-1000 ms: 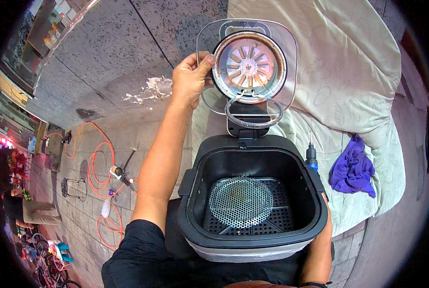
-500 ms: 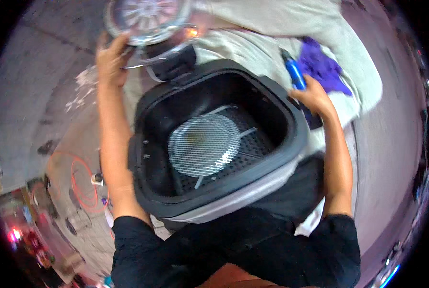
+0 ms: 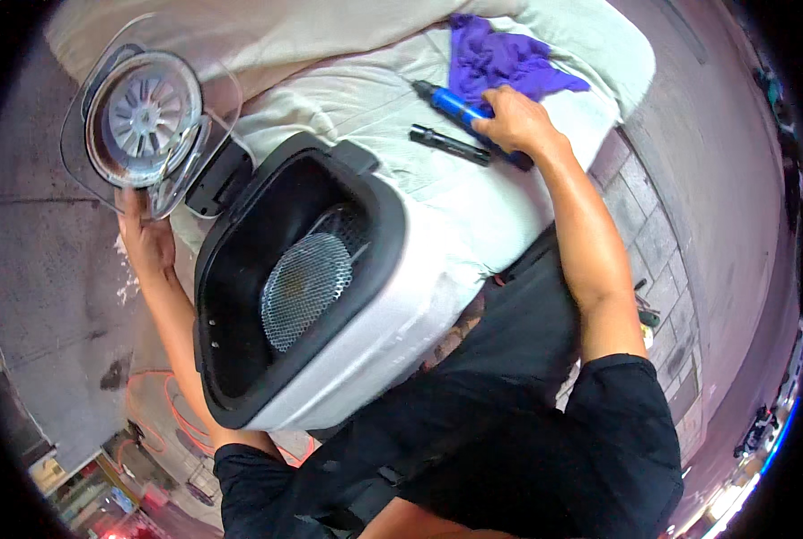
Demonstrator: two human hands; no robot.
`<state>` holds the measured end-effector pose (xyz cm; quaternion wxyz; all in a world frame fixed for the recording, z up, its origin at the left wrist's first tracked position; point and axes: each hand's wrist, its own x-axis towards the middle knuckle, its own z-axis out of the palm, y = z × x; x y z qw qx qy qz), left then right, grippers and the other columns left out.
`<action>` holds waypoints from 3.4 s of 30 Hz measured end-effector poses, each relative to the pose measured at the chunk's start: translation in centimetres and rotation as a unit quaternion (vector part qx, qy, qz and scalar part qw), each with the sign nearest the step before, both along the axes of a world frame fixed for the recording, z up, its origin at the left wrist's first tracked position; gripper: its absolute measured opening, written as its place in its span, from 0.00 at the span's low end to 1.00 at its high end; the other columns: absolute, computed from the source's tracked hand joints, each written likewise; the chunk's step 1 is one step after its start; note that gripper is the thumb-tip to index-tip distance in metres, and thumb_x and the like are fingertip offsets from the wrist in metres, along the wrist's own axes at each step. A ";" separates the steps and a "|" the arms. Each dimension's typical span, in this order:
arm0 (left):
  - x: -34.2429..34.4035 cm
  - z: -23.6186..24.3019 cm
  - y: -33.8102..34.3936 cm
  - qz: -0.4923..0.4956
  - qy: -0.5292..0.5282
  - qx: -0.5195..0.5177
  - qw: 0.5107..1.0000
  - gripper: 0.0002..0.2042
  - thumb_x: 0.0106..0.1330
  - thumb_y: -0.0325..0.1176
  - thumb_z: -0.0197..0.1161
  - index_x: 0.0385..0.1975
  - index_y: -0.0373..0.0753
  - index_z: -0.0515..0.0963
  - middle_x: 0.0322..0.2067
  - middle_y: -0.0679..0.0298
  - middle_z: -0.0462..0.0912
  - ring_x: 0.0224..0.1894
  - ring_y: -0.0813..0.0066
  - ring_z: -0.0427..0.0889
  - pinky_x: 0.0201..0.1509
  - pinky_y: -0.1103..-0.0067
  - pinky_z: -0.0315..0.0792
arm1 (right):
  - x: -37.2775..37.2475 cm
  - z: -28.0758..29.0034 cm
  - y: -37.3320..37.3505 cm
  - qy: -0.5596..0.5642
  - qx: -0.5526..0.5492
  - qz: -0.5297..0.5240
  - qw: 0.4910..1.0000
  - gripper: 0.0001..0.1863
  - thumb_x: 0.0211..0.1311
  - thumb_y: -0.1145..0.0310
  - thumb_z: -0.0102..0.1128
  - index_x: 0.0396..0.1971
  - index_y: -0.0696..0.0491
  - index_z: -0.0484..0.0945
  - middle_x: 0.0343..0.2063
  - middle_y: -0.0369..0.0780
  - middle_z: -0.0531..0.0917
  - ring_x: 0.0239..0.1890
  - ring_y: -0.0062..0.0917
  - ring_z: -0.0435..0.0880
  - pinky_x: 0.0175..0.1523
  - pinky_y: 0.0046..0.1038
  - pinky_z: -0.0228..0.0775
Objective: The person disassembles the top heating element of an air fryer while sitting on the ground. They use a screwdriver to remove screws and detach the fan assembly, then use a blue electric drill to remove additional screws from the heating unit.
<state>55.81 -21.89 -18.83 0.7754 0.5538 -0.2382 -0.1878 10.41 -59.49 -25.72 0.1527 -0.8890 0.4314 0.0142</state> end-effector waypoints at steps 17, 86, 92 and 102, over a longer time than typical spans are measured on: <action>-2.4 -10.1 14.3 0.048 -0.101 0.159 0.981 0.26 0.78 0.45 0.57 0.68 0.35 0.70 0.68 0.52 0.74 0.70 0.52 0.72 0.73 0.56 0.68 | -47.6 7.4 19.0 -0.024 0.279 -0.342 0.897 0.20 0.76 0.54 0.60 0.35 0.57 0.87 0.23 0.34 0.84 0.22 0.17 0.82 0.24 0.25 0.76; -9.5 -3.2 9.4 0.115 0.167 -0.080 0.976 0.30 0.71 0.55 0.69 0.62 0.39 0.73 0.49 0.60 0.82 0.49 0.66 0.84 0.48 0.69 0.78 | -32.2 -3.4 26.9 -0.476 0.321 -0.256 0.778 0.24 0.64 0.77 0.57 0.61 0.60 0.76 0.42 0.41 0.83 0.36 0.20 0.81 0.41 0.26 0.77; -7.4 -1.0 5.5 0.110 0.115 -0.077 0.984 0.31 0.69 0.49 0.74 0.64 0.36 0.73 0.52 0.58 0.83 0.54 0.67 0.83 0.55 0.73 0.77 | -17.1 14.0 21.1 -0.562 0.235 0.002 0.793 0.32 0.58 0.79 0.57 0.66 0.60 0.72 0.67 0.51 0.74 0.58 0.37 0.82 0.58 0.39 0.81; -3.1 -1.9 1.6 -0.001 0.081 -0.147 0.986 0.37 0.67 0.37 0.75 0.73 0.34 0.65 0.67 0.56 0.75 0.66 0.68 0.75 0.71 0.70 0.67 | 17.3 24.8 18.2 -0.117 0.076 0.239 0.961 0.28 0.60 0.73 0.53 0.63 0.56 0.78 0.37 0.42 0.79 0.40 0.28 0.78 0.51 0.31 0.71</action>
